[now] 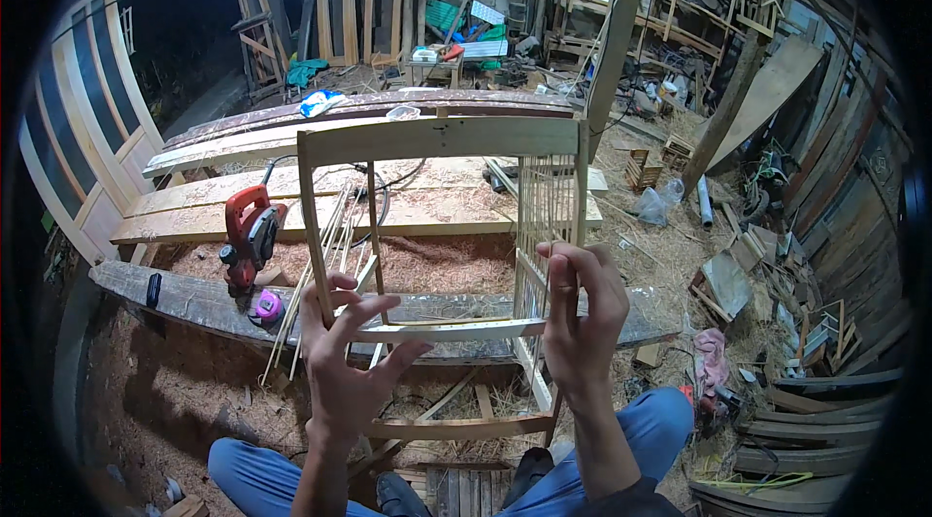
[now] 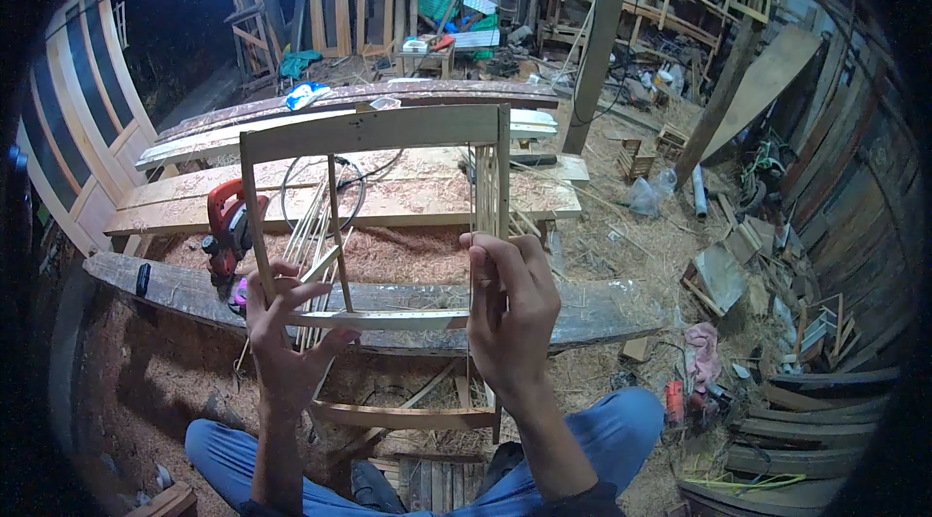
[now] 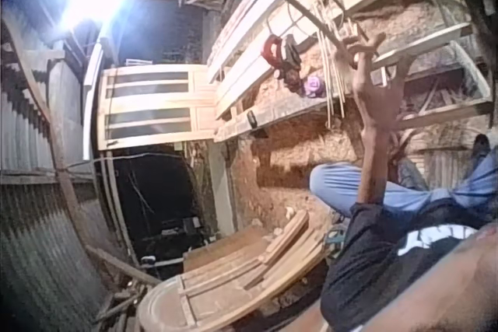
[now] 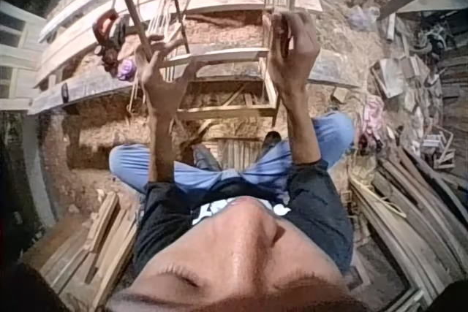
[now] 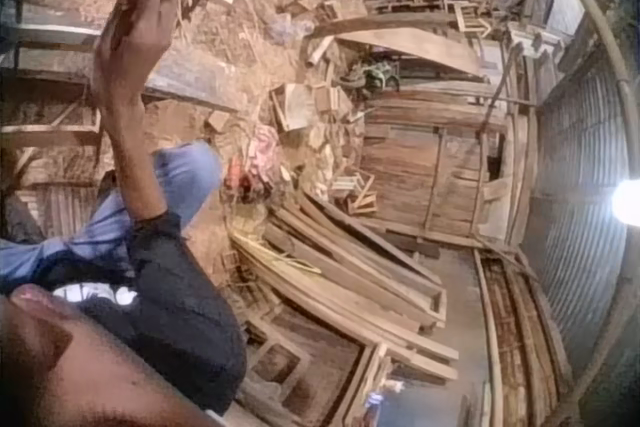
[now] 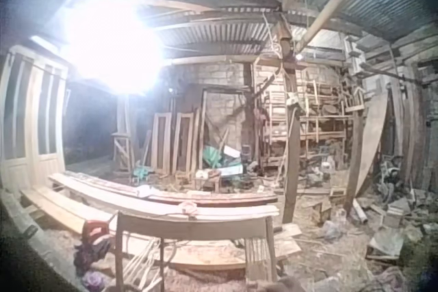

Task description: The person constructs a wooden frame by using a small knife to shave and fit thin wooden sticks into a larger rectangular wood cage structure.

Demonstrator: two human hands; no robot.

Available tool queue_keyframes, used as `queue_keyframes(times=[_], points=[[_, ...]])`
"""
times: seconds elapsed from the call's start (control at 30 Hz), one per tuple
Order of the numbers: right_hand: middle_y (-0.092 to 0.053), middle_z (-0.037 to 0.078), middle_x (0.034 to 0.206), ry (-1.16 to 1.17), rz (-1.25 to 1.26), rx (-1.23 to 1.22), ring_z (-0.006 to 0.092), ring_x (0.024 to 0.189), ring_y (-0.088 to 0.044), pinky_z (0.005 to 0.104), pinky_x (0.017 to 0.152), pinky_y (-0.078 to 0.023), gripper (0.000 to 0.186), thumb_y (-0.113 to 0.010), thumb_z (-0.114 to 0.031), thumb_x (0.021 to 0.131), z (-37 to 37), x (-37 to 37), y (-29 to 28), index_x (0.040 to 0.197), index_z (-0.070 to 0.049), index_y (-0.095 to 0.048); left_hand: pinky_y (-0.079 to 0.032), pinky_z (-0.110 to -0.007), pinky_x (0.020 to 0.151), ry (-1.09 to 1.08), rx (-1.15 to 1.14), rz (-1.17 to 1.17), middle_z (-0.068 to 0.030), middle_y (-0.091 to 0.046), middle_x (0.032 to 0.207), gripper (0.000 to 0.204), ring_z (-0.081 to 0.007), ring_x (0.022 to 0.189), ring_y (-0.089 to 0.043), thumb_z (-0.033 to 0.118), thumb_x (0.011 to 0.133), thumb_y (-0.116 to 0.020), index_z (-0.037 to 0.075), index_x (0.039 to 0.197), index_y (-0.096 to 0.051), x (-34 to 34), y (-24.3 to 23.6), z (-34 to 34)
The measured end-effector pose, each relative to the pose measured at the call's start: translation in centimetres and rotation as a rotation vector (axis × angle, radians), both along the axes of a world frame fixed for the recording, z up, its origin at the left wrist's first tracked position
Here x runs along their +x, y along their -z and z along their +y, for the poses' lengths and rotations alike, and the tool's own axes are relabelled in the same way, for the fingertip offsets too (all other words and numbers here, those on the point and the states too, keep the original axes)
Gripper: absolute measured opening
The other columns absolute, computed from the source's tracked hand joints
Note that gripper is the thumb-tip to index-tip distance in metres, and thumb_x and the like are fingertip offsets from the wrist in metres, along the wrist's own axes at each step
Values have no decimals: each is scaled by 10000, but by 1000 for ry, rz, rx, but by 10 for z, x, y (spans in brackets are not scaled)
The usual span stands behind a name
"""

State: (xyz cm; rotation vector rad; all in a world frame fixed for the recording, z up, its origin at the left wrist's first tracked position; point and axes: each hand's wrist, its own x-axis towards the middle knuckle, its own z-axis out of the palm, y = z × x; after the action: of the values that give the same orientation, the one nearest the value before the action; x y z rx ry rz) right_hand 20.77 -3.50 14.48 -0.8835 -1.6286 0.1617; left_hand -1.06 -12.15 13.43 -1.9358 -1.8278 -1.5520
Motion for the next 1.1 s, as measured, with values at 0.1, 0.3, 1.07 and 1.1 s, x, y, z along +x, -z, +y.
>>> queue_keyframes(times=[0.1, 0.3, 1.07, 1.1], points=[[-650, 93, 918, 8, 8, 33, 185, 745, -619, 339, 631, -488, 112, -743, -88, 977, -1, -2, -3, 1059, -15, -722, -541, -427, 874, 3, 16, -33, -103, -536, 1171, 490, -249, 1070, -590, 239, 618, -1001, 165, 1055, -792, -4, 7, 0], [-654, 89, 897, 73, 11, 275, 218, 770, -644, 357, 649, -510, 175, -806, -40, 893, 12, -7, 9, 1042, -26, -715, -458, -456, 969, -26, 194, 41, -95, -536, 1197, 407, -271, 1151, -550, 264, 613, -988, 153, 937, -769, -7, 23, 12], [-609, 132, 1015, -70, -229, -28, 319, 931, -631, 435, 790, -522, 192, -767, 0, 896, 25, -19, 128, 1030, -36, -634, -527, -433, 1030, -55, 58, 0, -142, -402, 1337, 287, -340, 1301, -466, 134, 727, -950, 93, 916, -737, -29, 155, 44], [-609, 132, 1015, -63, -233, -34, 319, 931, -631, 435, 790, -522, 192, -767, 0, 896, 25, -18, 129, 1030, -36, -634, -525, -429, 1020, -67, 41, 9, -145, -397, 1333, 286, -342, 1299, -464, 153, 736, -948, 87, 916, -735, -31, 156, 46]])
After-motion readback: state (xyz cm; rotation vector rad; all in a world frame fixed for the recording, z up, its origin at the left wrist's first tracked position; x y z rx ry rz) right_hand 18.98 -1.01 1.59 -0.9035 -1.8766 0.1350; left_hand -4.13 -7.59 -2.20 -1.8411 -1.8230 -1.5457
